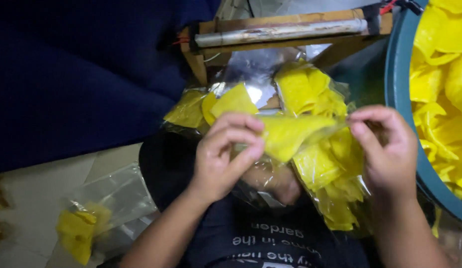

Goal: Packing individual yellow snacks into plastic bags and sealing them with a heat sealer.

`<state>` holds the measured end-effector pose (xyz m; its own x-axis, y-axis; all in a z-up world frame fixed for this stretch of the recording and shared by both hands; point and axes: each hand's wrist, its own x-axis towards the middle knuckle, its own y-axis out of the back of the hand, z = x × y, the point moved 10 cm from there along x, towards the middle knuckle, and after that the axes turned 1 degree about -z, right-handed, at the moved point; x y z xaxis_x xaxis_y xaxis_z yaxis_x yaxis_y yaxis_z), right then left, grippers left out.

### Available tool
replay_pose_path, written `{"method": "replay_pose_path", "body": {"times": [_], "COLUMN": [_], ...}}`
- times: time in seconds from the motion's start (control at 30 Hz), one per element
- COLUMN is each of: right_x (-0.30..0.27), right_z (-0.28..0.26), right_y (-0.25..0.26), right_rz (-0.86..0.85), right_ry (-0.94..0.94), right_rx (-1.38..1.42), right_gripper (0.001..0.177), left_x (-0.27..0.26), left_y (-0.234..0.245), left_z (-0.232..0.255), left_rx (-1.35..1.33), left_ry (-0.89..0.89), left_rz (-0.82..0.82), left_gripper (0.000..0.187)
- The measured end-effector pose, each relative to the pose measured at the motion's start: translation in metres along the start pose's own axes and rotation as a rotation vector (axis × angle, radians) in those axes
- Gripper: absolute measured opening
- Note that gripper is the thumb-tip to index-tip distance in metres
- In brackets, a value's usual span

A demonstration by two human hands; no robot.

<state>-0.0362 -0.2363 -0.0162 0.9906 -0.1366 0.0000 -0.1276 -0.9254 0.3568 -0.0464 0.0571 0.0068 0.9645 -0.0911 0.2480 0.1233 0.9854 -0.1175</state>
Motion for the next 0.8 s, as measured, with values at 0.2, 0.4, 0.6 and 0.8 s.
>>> {"method": "replay_pose_path", "body": {"times": [0.2,0.4,0.6,0.8], "right_x": [-0.073,-0.113,-0.136,-0.12], "right_z": [-0.052,-0.062,-0.046,0.017], "right_y": [0.02,-0.007,0.049,0.02], "right_rz": [-0.255,-0.538,-0.138,-0.31], "right_ry": [0.354,0.429,0.697,0.633], "right_rx": [-0.323,-0.493,-0.663,-1.238], "right_gripper": [0.07,0.051,0.031,0.062], "left_x": [-0.037,-0.046,-0.062,-0.164], "left_y": [-0.041,-0.097,-0.052,-0.083], "left_z": [0.006,0.053,0.031,-0.102], "left_rx": [-0.086,-0.08,0.284,0.796], "left_ry": [0.069,-0.188,-0.086,-0.073], "left_rz": [-0.217,-0.417,-0.179,-0.826], "left_gripper": [0.004,0.015,0.058,0.057]}}
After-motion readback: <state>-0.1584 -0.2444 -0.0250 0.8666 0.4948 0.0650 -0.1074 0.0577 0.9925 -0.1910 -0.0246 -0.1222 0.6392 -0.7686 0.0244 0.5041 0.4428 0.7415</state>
